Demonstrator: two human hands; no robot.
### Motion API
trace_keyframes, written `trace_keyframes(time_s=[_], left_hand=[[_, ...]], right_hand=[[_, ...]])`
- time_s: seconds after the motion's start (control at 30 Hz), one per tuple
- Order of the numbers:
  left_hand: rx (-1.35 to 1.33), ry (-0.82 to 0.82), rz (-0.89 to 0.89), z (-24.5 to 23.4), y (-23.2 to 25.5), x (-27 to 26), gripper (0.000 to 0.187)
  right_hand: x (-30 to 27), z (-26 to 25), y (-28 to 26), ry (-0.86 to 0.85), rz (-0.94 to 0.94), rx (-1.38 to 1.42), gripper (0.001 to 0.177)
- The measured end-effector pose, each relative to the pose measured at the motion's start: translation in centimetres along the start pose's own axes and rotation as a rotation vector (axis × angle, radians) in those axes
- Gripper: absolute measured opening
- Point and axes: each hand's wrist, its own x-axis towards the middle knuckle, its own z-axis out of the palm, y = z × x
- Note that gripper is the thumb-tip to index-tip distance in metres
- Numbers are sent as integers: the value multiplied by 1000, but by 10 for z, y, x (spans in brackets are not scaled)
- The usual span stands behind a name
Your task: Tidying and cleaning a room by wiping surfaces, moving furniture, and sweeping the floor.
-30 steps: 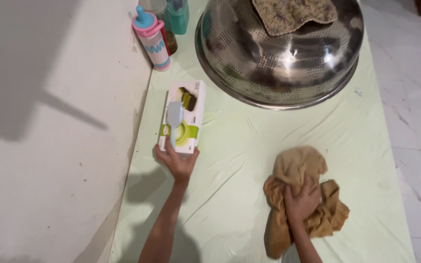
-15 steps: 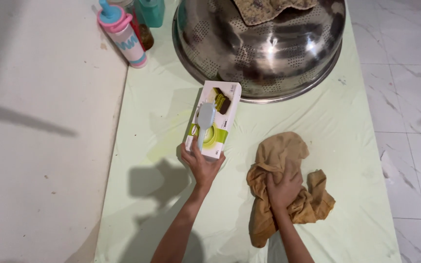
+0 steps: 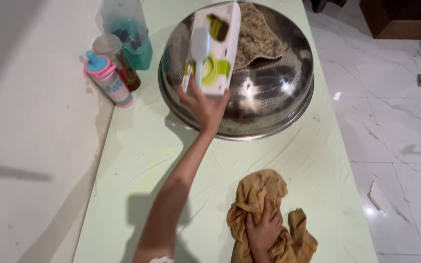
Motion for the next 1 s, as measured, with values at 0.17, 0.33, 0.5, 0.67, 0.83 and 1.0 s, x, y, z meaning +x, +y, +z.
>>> trace_keyframes(time_s=[0.17,0.33,0.5,0.67,0.83,1.0], left_hand=[[104,182,15,97,18,65,118],[337,246,-217,150,8,83,125],[422,125,-257,173,-14,66,131],[506,46,-259,165,-4,71,129],[457,54,-286,160,-9,84,82],[438,-116,-364,147,-8,99,43]], right_hand=[[-1,33,24,106,-73,42,88],[-8,70,58,-80,-9,-63,97],[-11,66,48,26,-30,2,91],[-15,54,40,-89,39,-89,94],[-12,54,40,-60,2,-110,95],[-9,49,34,-53,27,-84,91]])
